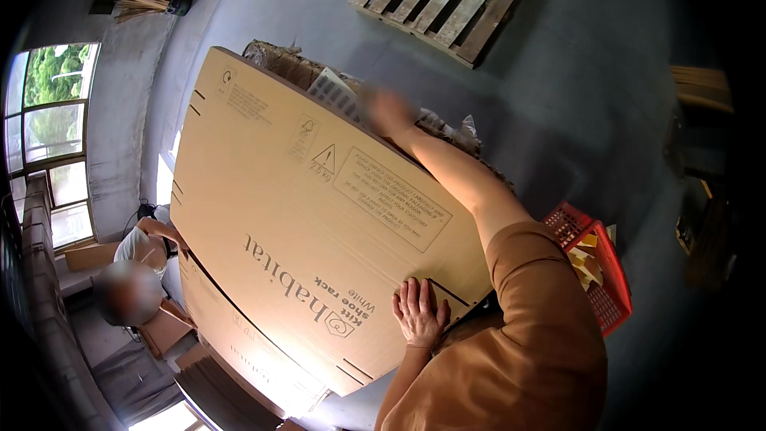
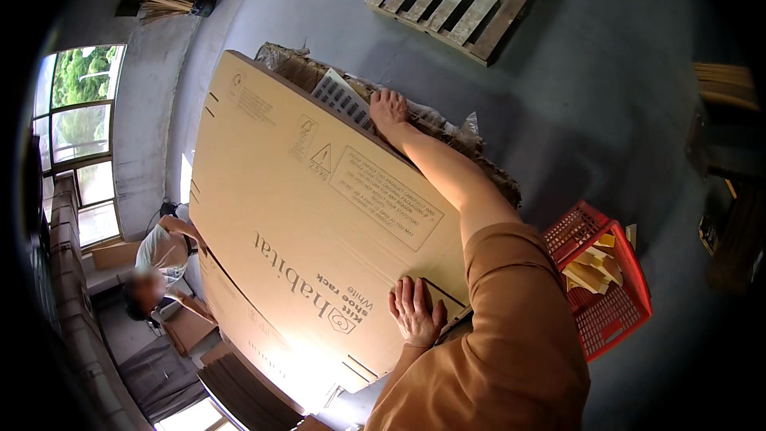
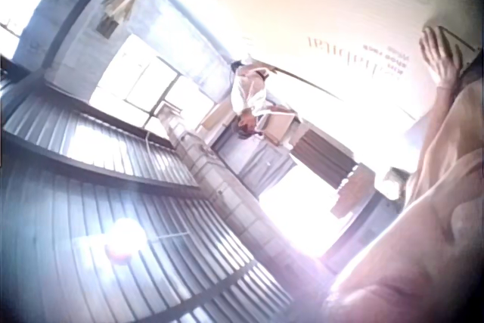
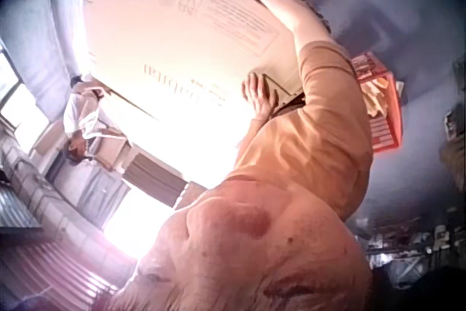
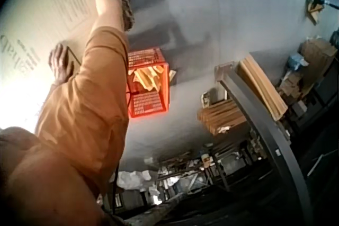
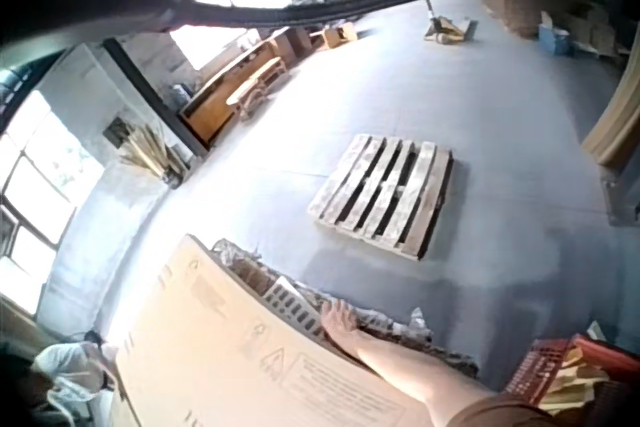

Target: The person applies barcode stickers to a stack of large cardboard boxes. They peel individual stickers from a sheet and place them on the top box, repeating this process for multiple boxes in the stack.

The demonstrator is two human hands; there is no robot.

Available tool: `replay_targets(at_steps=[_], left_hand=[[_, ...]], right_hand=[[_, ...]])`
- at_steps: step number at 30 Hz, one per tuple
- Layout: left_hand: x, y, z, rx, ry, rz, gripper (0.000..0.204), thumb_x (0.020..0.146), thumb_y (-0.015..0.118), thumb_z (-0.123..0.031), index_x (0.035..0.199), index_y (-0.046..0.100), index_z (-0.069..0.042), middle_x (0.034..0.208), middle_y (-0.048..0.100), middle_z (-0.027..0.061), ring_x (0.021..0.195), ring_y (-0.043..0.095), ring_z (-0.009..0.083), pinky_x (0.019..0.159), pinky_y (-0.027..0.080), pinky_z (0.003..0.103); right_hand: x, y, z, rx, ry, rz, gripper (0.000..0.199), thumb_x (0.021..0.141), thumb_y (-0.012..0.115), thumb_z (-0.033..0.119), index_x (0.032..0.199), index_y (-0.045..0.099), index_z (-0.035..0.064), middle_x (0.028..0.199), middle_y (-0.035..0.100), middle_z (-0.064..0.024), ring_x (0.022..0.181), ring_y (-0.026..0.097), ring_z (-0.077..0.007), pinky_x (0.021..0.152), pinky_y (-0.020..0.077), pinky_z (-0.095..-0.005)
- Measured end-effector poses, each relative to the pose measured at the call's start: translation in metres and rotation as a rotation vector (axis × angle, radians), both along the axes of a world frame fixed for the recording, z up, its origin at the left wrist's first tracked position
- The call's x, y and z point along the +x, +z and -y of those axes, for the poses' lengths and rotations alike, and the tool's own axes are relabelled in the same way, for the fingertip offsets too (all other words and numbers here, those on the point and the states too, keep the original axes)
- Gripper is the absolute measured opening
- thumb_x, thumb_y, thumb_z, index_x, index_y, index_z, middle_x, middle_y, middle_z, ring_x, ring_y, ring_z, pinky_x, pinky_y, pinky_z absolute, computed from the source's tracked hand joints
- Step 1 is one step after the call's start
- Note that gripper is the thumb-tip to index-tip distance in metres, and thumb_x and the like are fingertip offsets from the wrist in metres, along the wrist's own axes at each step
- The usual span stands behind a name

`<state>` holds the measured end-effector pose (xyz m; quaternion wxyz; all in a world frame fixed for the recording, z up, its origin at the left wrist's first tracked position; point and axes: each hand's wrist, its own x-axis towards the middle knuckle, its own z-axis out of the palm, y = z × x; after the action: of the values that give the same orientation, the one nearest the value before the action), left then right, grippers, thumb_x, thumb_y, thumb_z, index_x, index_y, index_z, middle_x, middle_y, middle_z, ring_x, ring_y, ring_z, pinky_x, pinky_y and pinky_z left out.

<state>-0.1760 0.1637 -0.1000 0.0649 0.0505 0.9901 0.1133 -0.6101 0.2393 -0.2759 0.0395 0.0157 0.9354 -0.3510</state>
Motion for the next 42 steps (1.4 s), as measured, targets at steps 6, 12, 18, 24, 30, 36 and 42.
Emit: replay_targets(at_steps=[6, 12, 18, 24, 30, 36, 42], left_hand=[[-0.004, 0.001, -0.002, 0.024, 0.007, -0.013, 0.066, 0.083, 0.064, -0.041, 0.139, 0.046, -0.011, 0.145, 0.041, 0.0145, 0.138, 0.033, 0.0314, 0.114, 0.018, 0.052], [-0.005, 0.001, -0.002, 0.015, -0.001, -0.062, 0.066, 0.081, 0.067, -0.041, 0.137, 0.049, -0.012, 0.142, 0.045, 0.0125, 0.135, 0.037, 0.0290, 0.113, 0.021, 0.050], [0.005, -0.014, 0.000, -0.067, -0.017, -0.210, 0.066, 0.082, 0.065, -0.046, 0.138, 0.049, -0.014, 0.140, 0.047, 0.0113, 0.132, 0.041, 0.0274, 0.110, 0.024, 0.049], [0.007, -0.010, 0.002, -0.054, -0.015, -0.106, 0.069, 0.079, 0.067, -0.046, 0.138, 0.047, -0.015, 0.139, 0.048, 0.0108, 0.131, 0.042, 0.0269, 0.109, 0.026, 0.051], [0.012, -0.006, -0.008, -0.036, 0.044, -0.051, 0.068, 0.079, 0.067, -0.044, 0.138, 0.049, -0.015, 0.140, 0.047, 0.0109, 0.133, 0.039, 0.0274, 0.110, 0.024, 0.052], [0.004, -0.002, -0.003, 0.003, 0.014, -0.021, 0.066, 0.082, 0.065, -0.044, 0.138, 0.049, -0.014, 0.141, 0.046, 0.0117, 0.135, 0.037, 0.0287, 0.112, 0.020, 0.051], [-0.002, 0.002, -0.002, 0.003, -0.009, -0.027, 0.063, 0.084, 0.063, -0.041, 0.137, 0.049, -0.011, 0.142, 0.045, 0.0130, 0.137, 0.035, 0.0299, 0.113, 0.019, 0.051]], right_hand=[[-0.014, 0.021, -0.014, -0.064, 0.157, 0.111, 0.058, 0.081, 0.074, 0.027, 0.125, 0.049, -0.0021, 0.126, 0.047, -0.0227, 0.116, 0.046, -0.0355, 0.097, 0.0356, -0.0462], [-0.041, 0.040, 0.016, 0.065, 0.237, -0.013, 0.058, 0.082, 0.074, 0.030, 0.123, 0.047, -0.0031, 0.120, 0.048, -0.0206, 0.113, 0.043, -0.0333, 0.093, 0.0337, -0.0430], [-0.082, 0.017, 0.052, 0.177, 0.173, 0.016, 0.026, 0.094, 0.048, 0.010, 0.114, 0.052, -0.0054, 0.118, 0.050, -0.0204, 0.104, 0.045, -0.0290, 0.085, 0.0332, -0.0384], [-0.097, -0.020, 0.080, -0.030, 0.044, -0.256, 0.018, 0.094, 0.049, 0.017, 0.107, 0.057, 0.0066, 0.111, 0.056, -0.0138, 0.101, 0.052, -0.0296, 0.086, 0.0400, -0.0432], [-0.087, 0.029, 0.013, -0.350, -0.186, -0.090, 0.013, 0.091, 0.059, 0.016, 0.098, 0.063, 0.0055, 0.094, 0.068, -0.0184, 0.087, 0.065, -0.0362, 0.073, 0.0501, -0.0450], [-0.071, 0.088, -0.142, -0.938, -0.605, -0.548, 0.018, 0.094, 0.059, 0.010, 0.109, 0.059, -0.0009, 0.096, 0.069, -0.0105, 0.084, 0.065, -0.0175, 0.073, 0.0501, -0.0308], [0.009, 0.174, -0.168, -1.532, -0.473, -0.486, 0.019, 0.097, 0.053, 0.003, 0.114, 0.056, -0.0026, 0.108, 0.066, -0.0100, 0.090, 0.063, -0.0149, 0.078, 0.0509, -0.0277]])
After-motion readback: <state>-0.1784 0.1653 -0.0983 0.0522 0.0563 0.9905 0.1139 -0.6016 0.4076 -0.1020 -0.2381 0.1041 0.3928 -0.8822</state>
